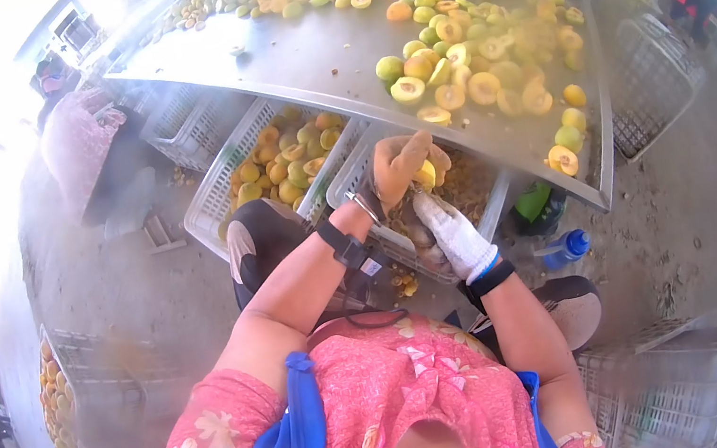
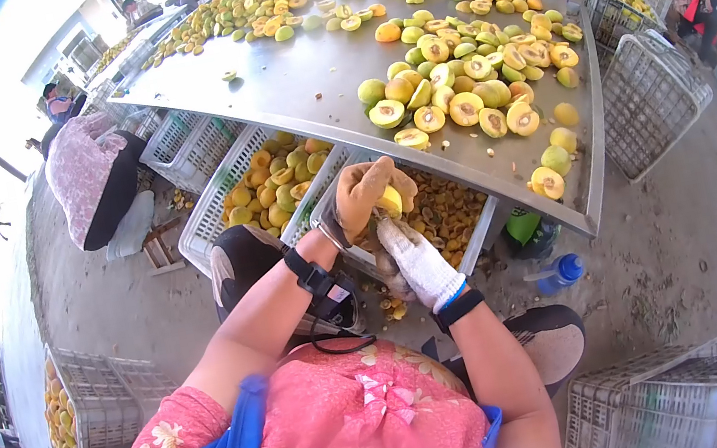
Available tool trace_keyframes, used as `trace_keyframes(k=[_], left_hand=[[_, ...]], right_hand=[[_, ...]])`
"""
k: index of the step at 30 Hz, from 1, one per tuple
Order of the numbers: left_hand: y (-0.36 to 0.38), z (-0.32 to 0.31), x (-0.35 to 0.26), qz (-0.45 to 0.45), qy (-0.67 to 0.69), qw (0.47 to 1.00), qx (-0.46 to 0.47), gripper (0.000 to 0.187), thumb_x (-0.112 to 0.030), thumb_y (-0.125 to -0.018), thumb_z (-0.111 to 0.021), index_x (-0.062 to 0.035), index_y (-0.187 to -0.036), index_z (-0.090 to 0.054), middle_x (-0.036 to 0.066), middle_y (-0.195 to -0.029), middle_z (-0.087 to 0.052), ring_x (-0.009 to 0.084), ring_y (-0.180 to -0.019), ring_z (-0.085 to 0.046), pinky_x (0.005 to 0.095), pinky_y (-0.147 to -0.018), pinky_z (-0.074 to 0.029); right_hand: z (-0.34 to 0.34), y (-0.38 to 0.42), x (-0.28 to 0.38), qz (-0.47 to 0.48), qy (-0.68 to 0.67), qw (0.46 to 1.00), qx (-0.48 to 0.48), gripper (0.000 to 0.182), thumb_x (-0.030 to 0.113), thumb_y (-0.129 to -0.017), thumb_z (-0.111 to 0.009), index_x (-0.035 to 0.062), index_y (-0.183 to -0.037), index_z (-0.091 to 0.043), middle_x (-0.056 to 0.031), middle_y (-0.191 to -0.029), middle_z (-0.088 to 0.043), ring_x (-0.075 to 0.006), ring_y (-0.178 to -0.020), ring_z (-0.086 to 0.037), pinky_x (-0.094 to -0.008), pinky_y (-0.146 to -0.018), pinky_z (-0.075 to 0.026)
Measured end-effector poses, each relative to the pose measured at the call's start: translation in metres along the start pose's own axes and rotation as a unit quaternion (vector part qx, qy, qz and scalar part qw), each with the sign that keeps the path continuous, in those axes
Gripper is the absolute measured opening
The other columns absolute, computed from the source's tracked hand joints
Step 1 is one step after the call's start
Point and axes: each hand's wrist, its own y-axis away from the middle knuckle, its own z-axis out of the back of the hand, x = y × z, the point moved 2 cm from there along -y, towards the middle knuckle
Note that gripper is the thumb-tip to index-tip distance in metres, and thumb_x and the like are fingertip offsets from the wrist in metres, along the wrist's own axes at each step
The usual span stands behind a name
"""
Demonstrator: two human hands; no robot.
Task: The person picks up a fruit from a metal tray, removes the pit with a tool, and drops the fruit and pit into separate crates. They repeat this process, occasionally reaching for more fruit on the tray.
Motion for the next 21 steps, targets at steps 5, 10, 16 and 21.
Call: trace_keyframes(k=[5,10,16,21], left_hand=[[-0.003,0.004,0.009,0.061,0.139,0.988,0.018,0.055,-0.044,-0.103,-0.046,0.0025,-0.086,-0.068,0.014,-0.077,-0.069,0.0252,-0.067,-0.068,0.0332,-0.060,-0.056],[0.003,-0.010,-0.003,0.191,0.324,0.922,-0.093,0.054,-0.048,-0.101,-0.046,0.0015,-0.096,-0.065,0.015,-0.085,-0.068,0.0290,-0.071,-0.070,0.0378,-0.058,-0.058],[-0.021,0.081,0.036,-0.008,0.326,0.913,-0.246,0.044,-0.039,-0.102,-0.048,0.0016,-0.105,-0.063,0.013,-0.091,-0.068,0.0255,-0.082,-0.069,0.0347,-0.074,-0.058],[-0.025,0.147,-0.004,-0.120,-0.184,0.895,-0.388,0.027,-0.016,-0.094,-0.064,-0.0036,-0.118,-0.069,0.007,-0.108,-0.070,0.0165,-0.100,-0.064,0.0291,-0.087,-0.052]], right_hand=[[-0.003,-0.001,0.000,-0.117,-0.190,0.969,0.104,0.034,0.050,-0.103,-0.049,0.0162,-0.103,-0.058,0.0051,-0.061,-0.041,-0.0065,-0.036,-0.027,-0.0219,-0.034,-0.023],[0.003,-0.011,-0.007,-0.123,-0.329,0.909,0.224,0.038,0.050,-0.103,-0.048,0.0130,-0.104,-0.058,0.0049,-0.061,-0.043,-0.0068,-0.035,-0.028,-0.0228,-0.033,-0.025],[0.009,-0.011,-0.001,-0.033,-0.446,0.864,0.233,0.040,0.046,-0.103,-0.051,0.0080,-0.109,-0.060,0.0026,-0.067,-0.048,-0.0081,-0.039,-0.037,-0.0259,-0.035,-0.031],[0.018,-0.017,-0.001,0.005,-0.443,0.891,0.105,0.037,0.048,-0.103,-0.050,0.0123,-0.107,-0.061,0.0030,-0.066,-0.048,-0.0094,-0.041,-0.038,-0.0263,-0.036,-0.031]])
